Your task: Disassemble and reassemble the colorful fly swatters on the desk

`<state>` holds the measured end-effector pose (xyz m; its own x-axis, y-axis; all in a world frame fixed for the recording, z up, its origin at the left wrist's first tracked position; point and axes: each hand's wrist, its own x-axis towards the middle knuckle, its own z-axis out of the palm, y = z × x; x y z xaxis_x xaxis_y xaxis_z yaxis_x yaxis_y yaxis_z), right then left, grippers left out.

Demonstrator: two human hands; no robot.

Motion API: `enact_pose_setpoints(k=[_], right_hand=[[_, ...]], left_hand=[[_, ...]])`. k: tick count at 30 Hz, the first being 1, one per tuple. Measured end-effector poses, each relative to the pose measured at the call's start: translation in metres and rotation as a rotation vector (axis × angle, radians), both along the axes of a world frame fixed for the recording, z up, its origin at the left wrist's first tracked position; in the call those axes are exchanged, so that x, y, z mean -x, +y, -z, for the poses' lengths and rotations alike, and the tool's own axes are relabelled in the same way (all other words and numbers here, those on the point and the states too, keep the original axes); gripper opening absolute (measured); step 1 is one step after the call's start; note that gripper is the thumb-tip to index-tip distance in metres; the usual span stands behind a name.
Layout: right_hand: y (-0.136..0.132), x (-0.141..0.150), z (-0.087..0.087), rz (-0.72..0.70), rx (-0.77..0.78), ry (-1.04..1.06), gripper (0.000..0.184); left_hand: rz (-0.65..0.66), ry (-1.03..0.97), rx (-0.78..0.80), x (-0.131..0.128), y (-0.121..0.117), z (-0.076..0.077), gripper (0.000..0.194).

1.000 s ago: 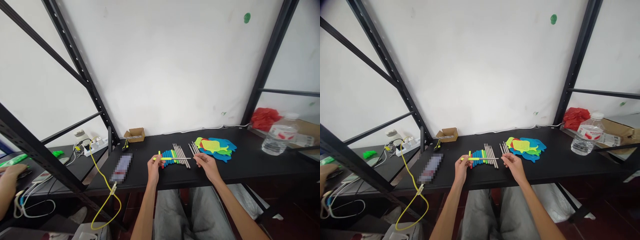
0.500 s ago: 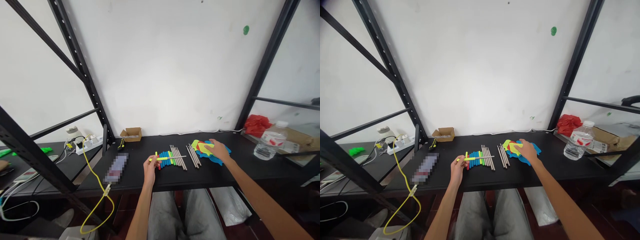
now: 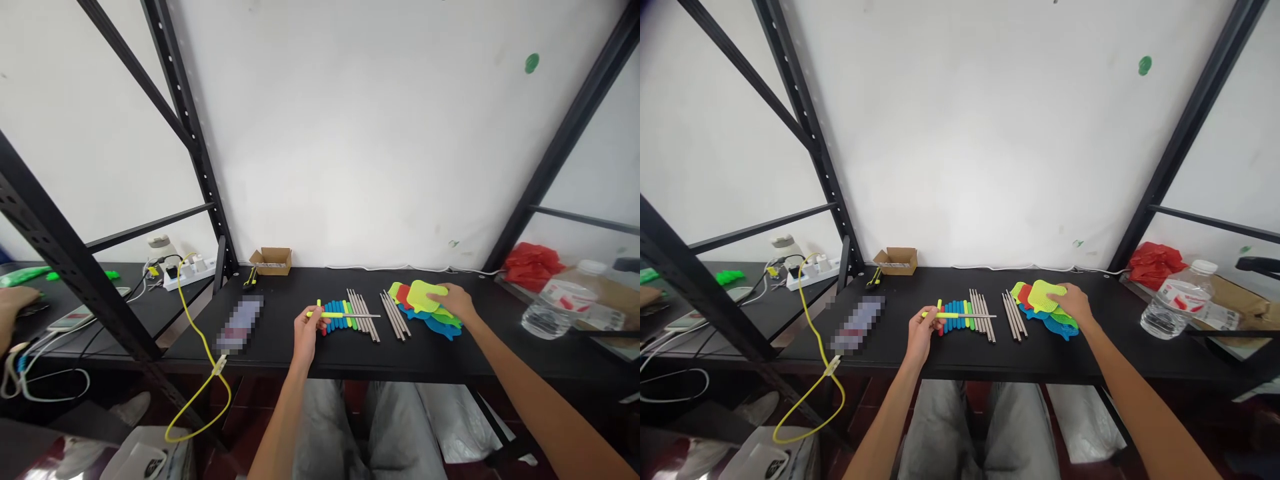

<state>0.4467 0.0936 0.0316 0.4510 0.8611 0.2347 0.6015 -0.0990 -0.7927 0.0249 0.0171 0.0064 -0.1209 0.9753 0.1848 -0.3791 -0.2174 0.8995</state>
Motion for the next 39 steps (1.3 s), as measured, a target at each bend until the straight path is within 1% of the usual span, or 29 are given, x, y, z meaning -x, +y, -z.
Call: enact_pose_setpoints(k=[2,4,5,7,8,9,11,14,19,21,24,26,30,32,36,39], right_hand=[[-0.007,0.007,-0.003,0.010,-0.122,0.271,0.039],[-0.019,0.023,0.000,-0.029,-0.189,0.425,0.039],[-0.027,0.035,0.003,-0.054,-0.204,0.487,0.040],[-0.045,0.063,0.014,-0.152,-0.230,0.786,0.041],[-0.054,0.078,0.021,-0.185,-0.212,0.873,0.042],[-0.063,0.091,0.028,-0.211,-0.195,0.907,0.042],[-0.076,0.112,0.038,-0.276,-0.216,0.872,0.037],[-0.085,0.124,0.044,-0.274,-0.317,0.855,0.035],[-0.085,0.118,0.043,-0.305,-0.328,0.860,0.039],[-0.085,0.118,0.043,-0.322,-0.303,0.830,0.040],[-0.086,0.120,0.044,-0.396,-0.231,0.747,0.040],[-0.086,0.121,0.044,-0.429,-0.210,0.720,0.040],[-0.088,0.120,0.041,-0.364,-0.290,0.805,0.043],[-0.089,0.120,0.040,-0.353,-0.308,0.825,0.043],[-0.089,0.121,0.042,-0.384,-0.271,0.751,0.038],[-0.088,0.121,0.043,-0.392,-0.271,0.723,0.037]], left_hand=[[0.000,-0.003,-0.001,0.000,0.001,0.001,0.032],[-0.001,-0.010,-0.001,0.000,0.001,0.001,0.032],[-0.001,-0.013,-0.003,0.000,0.002,0.001,0.032],[0.002,-0.016,-0.006,0.001,0.002,0.002,0.032],[0.004,-0.016,-0.008,0.000,0.002,0.002,0.032],[0.006,-0.015,-0.009,0.000,0.002,0.002,0.032],[0.010,-0.008,-0.012,0.000,0.001,0.002,0.032],[0.016,0.011,-0.014,0.000,0.001,0.001,0.033],[0.026,0.056,-0.004,-0.001,0.001,0.000,0.033],[0.029,0.071,-0.004,-0.001,0.001,-0.001,0.033],[0.039,0.095,-0.009,-0.001,0.001,0.000,0.034],[0.044,0.109,-0.012,-0.001,0.001,0.001,0.035],[0.044,0.126,-0.016,-0.001,0.002,0.002,0.036],[0.044,0.128,-0.018,-0.001,0.001,0.002,0.035],[0.035,0.122,-0.018,-0.001,0.001,0.001,0.036],[0.035,0.120,-0.015,0.000,0.001,0.001,0.036]])
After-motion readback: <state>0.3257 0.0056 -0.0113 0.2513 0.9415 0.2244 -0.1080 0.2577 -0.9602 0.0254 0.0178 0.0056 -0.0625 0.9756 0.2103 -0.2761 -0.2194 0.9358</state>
